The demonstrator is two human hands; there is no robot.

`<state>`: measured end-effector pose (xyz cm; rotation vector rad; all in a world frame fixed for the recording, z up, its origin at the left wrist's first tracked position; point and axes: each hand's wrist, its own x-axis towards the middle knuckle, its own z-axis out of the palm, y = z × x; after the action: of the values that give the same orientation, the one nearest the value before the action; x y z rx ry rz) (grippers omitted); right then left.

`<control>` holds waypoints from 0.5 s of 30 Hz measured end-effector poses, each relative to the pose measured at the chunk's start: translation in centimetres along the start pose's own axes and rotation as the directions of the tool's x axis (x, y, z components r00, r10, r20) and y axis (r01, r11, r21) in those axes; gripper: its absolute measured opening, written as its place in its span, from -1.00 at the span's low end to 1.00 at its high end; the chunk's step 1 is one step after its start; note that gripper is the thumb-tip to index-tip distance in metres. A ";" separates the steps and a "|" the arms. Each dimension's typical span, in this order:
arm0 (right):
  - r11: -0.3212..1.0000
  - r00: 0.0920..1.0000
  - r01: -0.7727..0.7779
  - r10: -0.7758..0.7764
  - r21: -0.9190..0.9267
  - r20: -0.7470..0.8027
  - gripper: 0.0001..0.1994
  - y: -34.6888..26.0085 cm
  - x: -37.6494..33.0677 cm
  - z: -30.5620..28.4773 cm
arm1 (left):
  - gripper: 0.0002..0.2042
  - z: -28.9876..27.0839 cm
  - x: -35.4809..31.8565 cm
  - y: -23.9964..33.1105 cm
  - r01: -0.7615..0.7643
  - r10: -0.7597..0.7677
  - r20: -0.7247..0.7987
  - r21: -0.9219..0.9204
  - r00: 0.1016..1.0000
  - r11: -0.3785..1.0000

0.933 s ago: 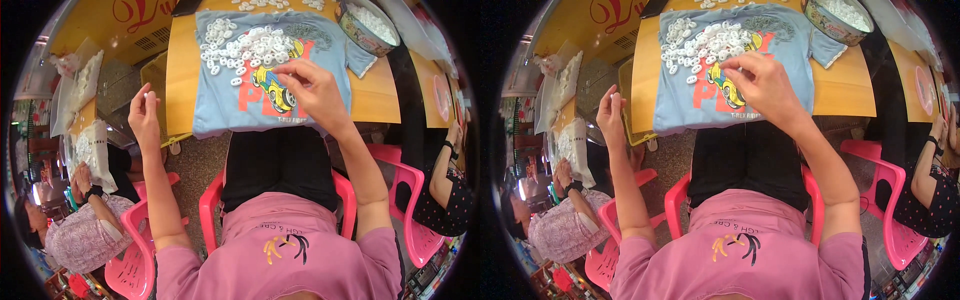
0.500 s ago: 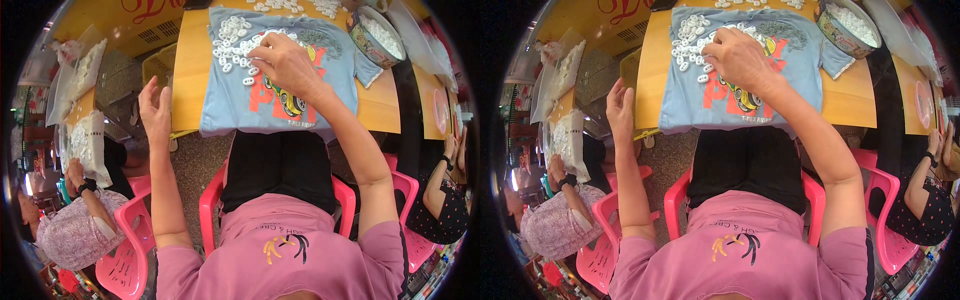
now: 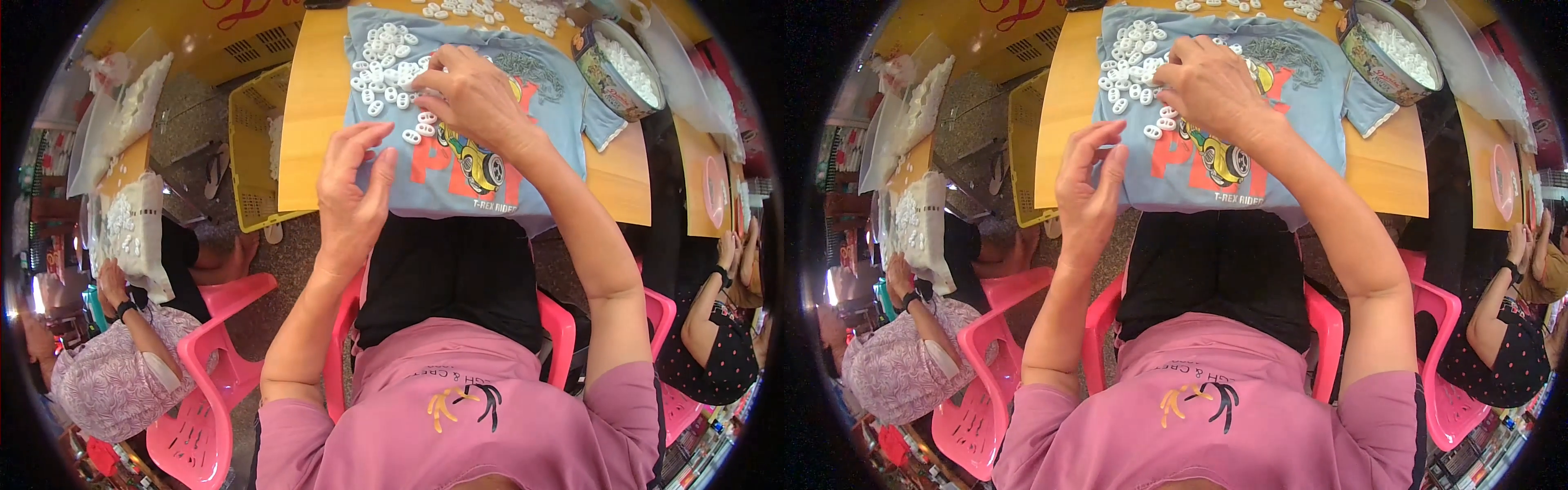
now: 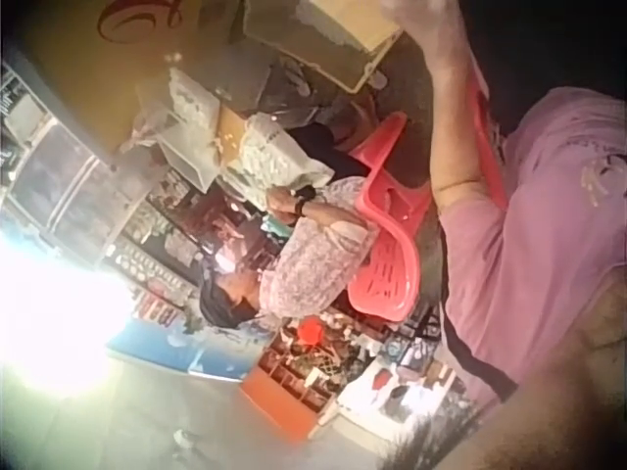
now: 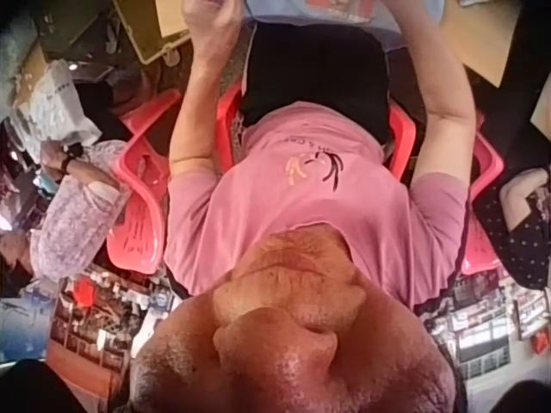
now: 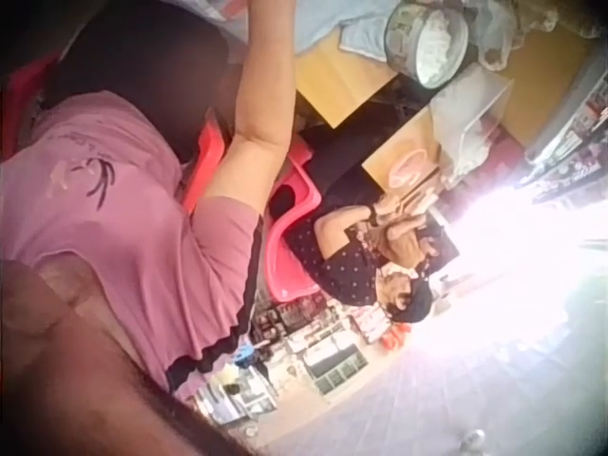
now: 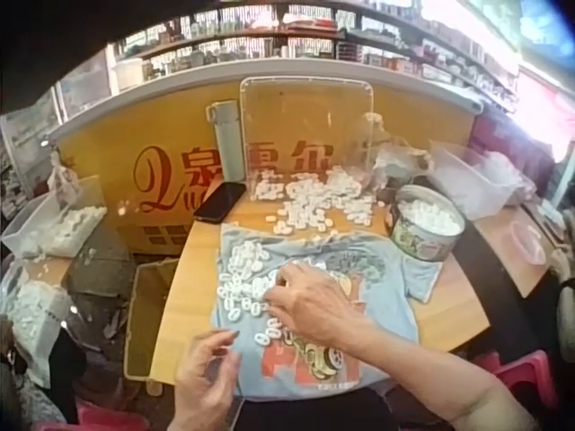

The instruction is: Manually picking up, inspecting, and assembling small white plastic two-hole toggles on a cloth-covered workbench.

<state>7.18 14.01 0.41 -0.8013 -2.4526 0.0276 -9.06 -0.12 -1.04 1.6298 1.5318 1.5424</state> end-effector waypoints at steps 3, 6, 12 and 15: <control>1.000 1.000 0.008 -0.008 -0.026 0.007 -0.86 0.0 0.4 0.4 | -0.79 0.6 -0.2 0.0 -0.003 0.003 0.016 -0.013 1.000 1.000; 0.996 0.999 0.043 -0.043 -0.079 0.008 -0.89 0.3 0.5 0.7 | -0.80 0.9 -0.3 0.2 -0.009 0.009 0.027 -0.001 1.000 1.000; 0.989 0.996 0.086 -0.086 -0.119 0.006 -0.91 -0.5 0.2 0.7 | -0.81 1.3 0.0 0.1 0.030 -0.030 0.027 0.004 0.999 1.000; 0.994 0.998 0.064 -0.061 -0.092 0.030 -0.91 0.1 0.6 0.9 | -0.82 1.6 0.2 0.0 -0.004 0.003 0.040 0.043 0.999 0.999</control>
<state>6.36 14.54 -0.01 -0.7676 -2.5184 -0.1007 -7.71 0.67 -1.44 1.6773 1.5517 1.4797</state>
